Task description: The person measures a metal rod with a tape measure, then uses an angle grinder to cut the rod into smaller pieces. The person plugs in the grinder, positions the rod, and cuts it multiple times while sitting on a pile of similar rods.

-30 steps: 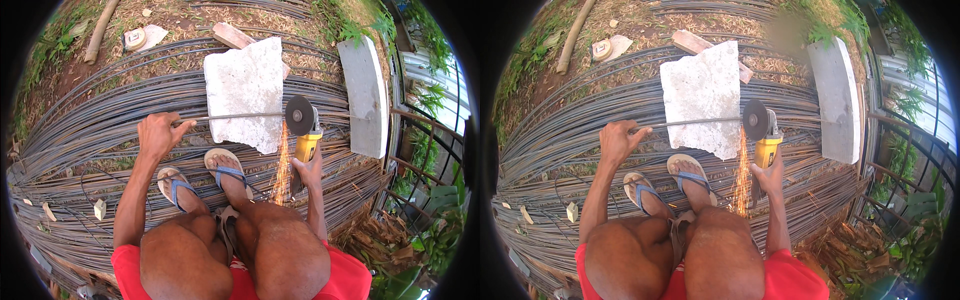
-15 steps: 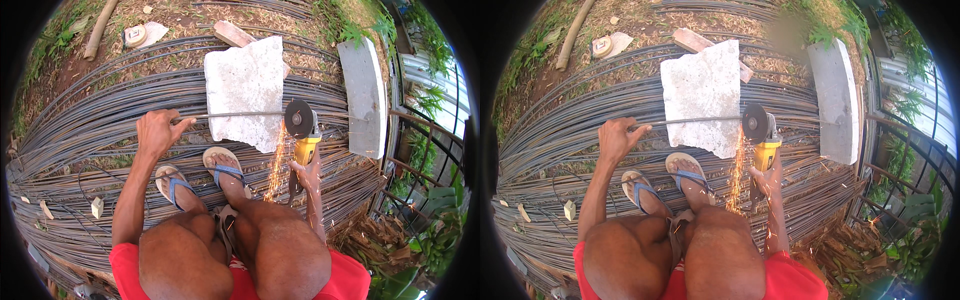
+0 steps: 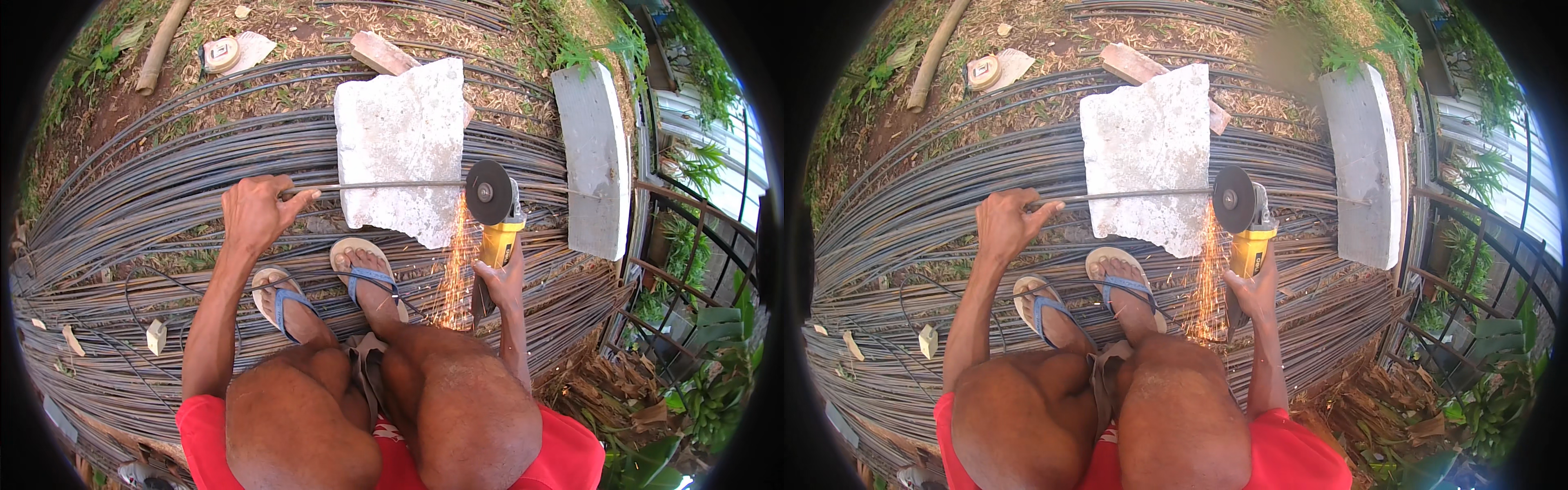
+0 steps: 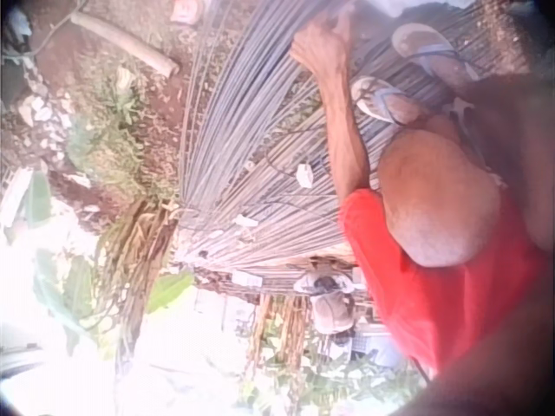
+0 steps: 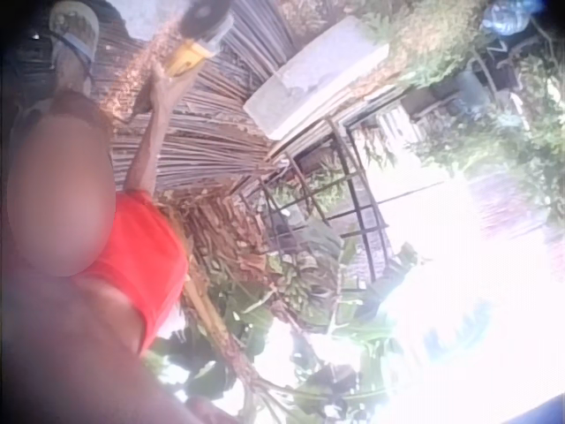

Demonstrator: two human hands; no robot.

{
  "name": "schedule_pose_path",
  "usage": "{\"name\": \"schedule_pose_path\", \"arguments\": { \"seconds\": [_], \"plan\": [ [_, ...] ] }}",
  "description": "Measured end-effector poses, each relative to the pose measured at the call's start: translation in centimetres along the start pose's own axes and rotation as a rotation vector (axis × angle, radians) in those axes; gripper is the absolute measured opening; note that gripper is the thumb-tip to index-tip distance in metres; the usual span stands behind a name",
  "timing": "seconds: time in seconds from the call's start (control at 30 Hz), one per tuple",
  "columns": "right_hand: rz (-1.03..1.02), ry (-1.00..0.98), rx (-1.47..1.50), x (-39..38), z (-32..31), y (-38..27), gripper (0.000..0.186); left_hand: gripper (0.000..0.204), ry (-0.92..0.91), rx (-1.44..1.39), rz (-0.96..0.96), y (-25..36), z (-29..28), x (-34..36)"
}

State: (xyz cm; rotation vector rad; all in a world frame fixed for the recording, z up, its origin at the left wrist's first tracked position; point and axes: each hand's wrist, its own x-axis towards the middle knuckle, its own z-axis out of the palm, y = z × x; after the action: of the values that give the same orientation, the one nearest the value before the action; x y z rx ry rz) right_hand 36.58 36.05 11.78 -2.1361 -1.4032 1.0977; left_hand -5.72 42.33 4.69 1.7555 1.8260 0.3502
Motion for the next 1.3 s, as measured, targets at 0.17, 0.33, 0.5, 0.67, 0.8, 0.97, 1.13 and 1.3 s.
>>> {"name": "schedule_pose_path", "arguments": {
  "seconds": [0.17,0.33,0.5,0.67,0.8,0.97,1.13,1.3],
  "plan": [
    [-0.054,0.038,0.009,0.6,0.4,0.5,0.075,0.049,0.005,-0.012,-0.009,0.0,0.1,0.0],
    [0.001,0.029,0.048,1.2,0.4,0.4,0.075,0.048,0.009,0.0,0.001,-0.1,0.0,0.0],
    [0.005,0.033,-0.018,1.0,0.3,0.2,0.074,0.048,0.017,-0.009,0.011,0.0,0.1,-0.1],
    [-0.042,0.034,-0.022,1.0,0.3,0.3,0.076,0.048,0.025,-0.038,0.007,-0.1,0.1,0.0],
    [-0.075,0.027,-0.018,1.0,0.3,0.3,0.075,0.048,0.022,-0.016,0.011,-0.1,0.1,-0.1],
    [-0.017,0.025,0.013,1.0,0.3,0.5,0.075,0.048,0.018,-0.039,0.002,-0.1,0.2,-0.1],
    [0.013,0.011,0.008,1.0,0.3,0.8,0.073,0.048,0.041,-0.015,0.026,0.0,0.1,-0.1],
    [-0.01,0.029,0.043,1.0,0.4,0.6,0.07,0.049,0.028,-0.023,0.008,0.0,0.1,-0.1]
  ]
}}
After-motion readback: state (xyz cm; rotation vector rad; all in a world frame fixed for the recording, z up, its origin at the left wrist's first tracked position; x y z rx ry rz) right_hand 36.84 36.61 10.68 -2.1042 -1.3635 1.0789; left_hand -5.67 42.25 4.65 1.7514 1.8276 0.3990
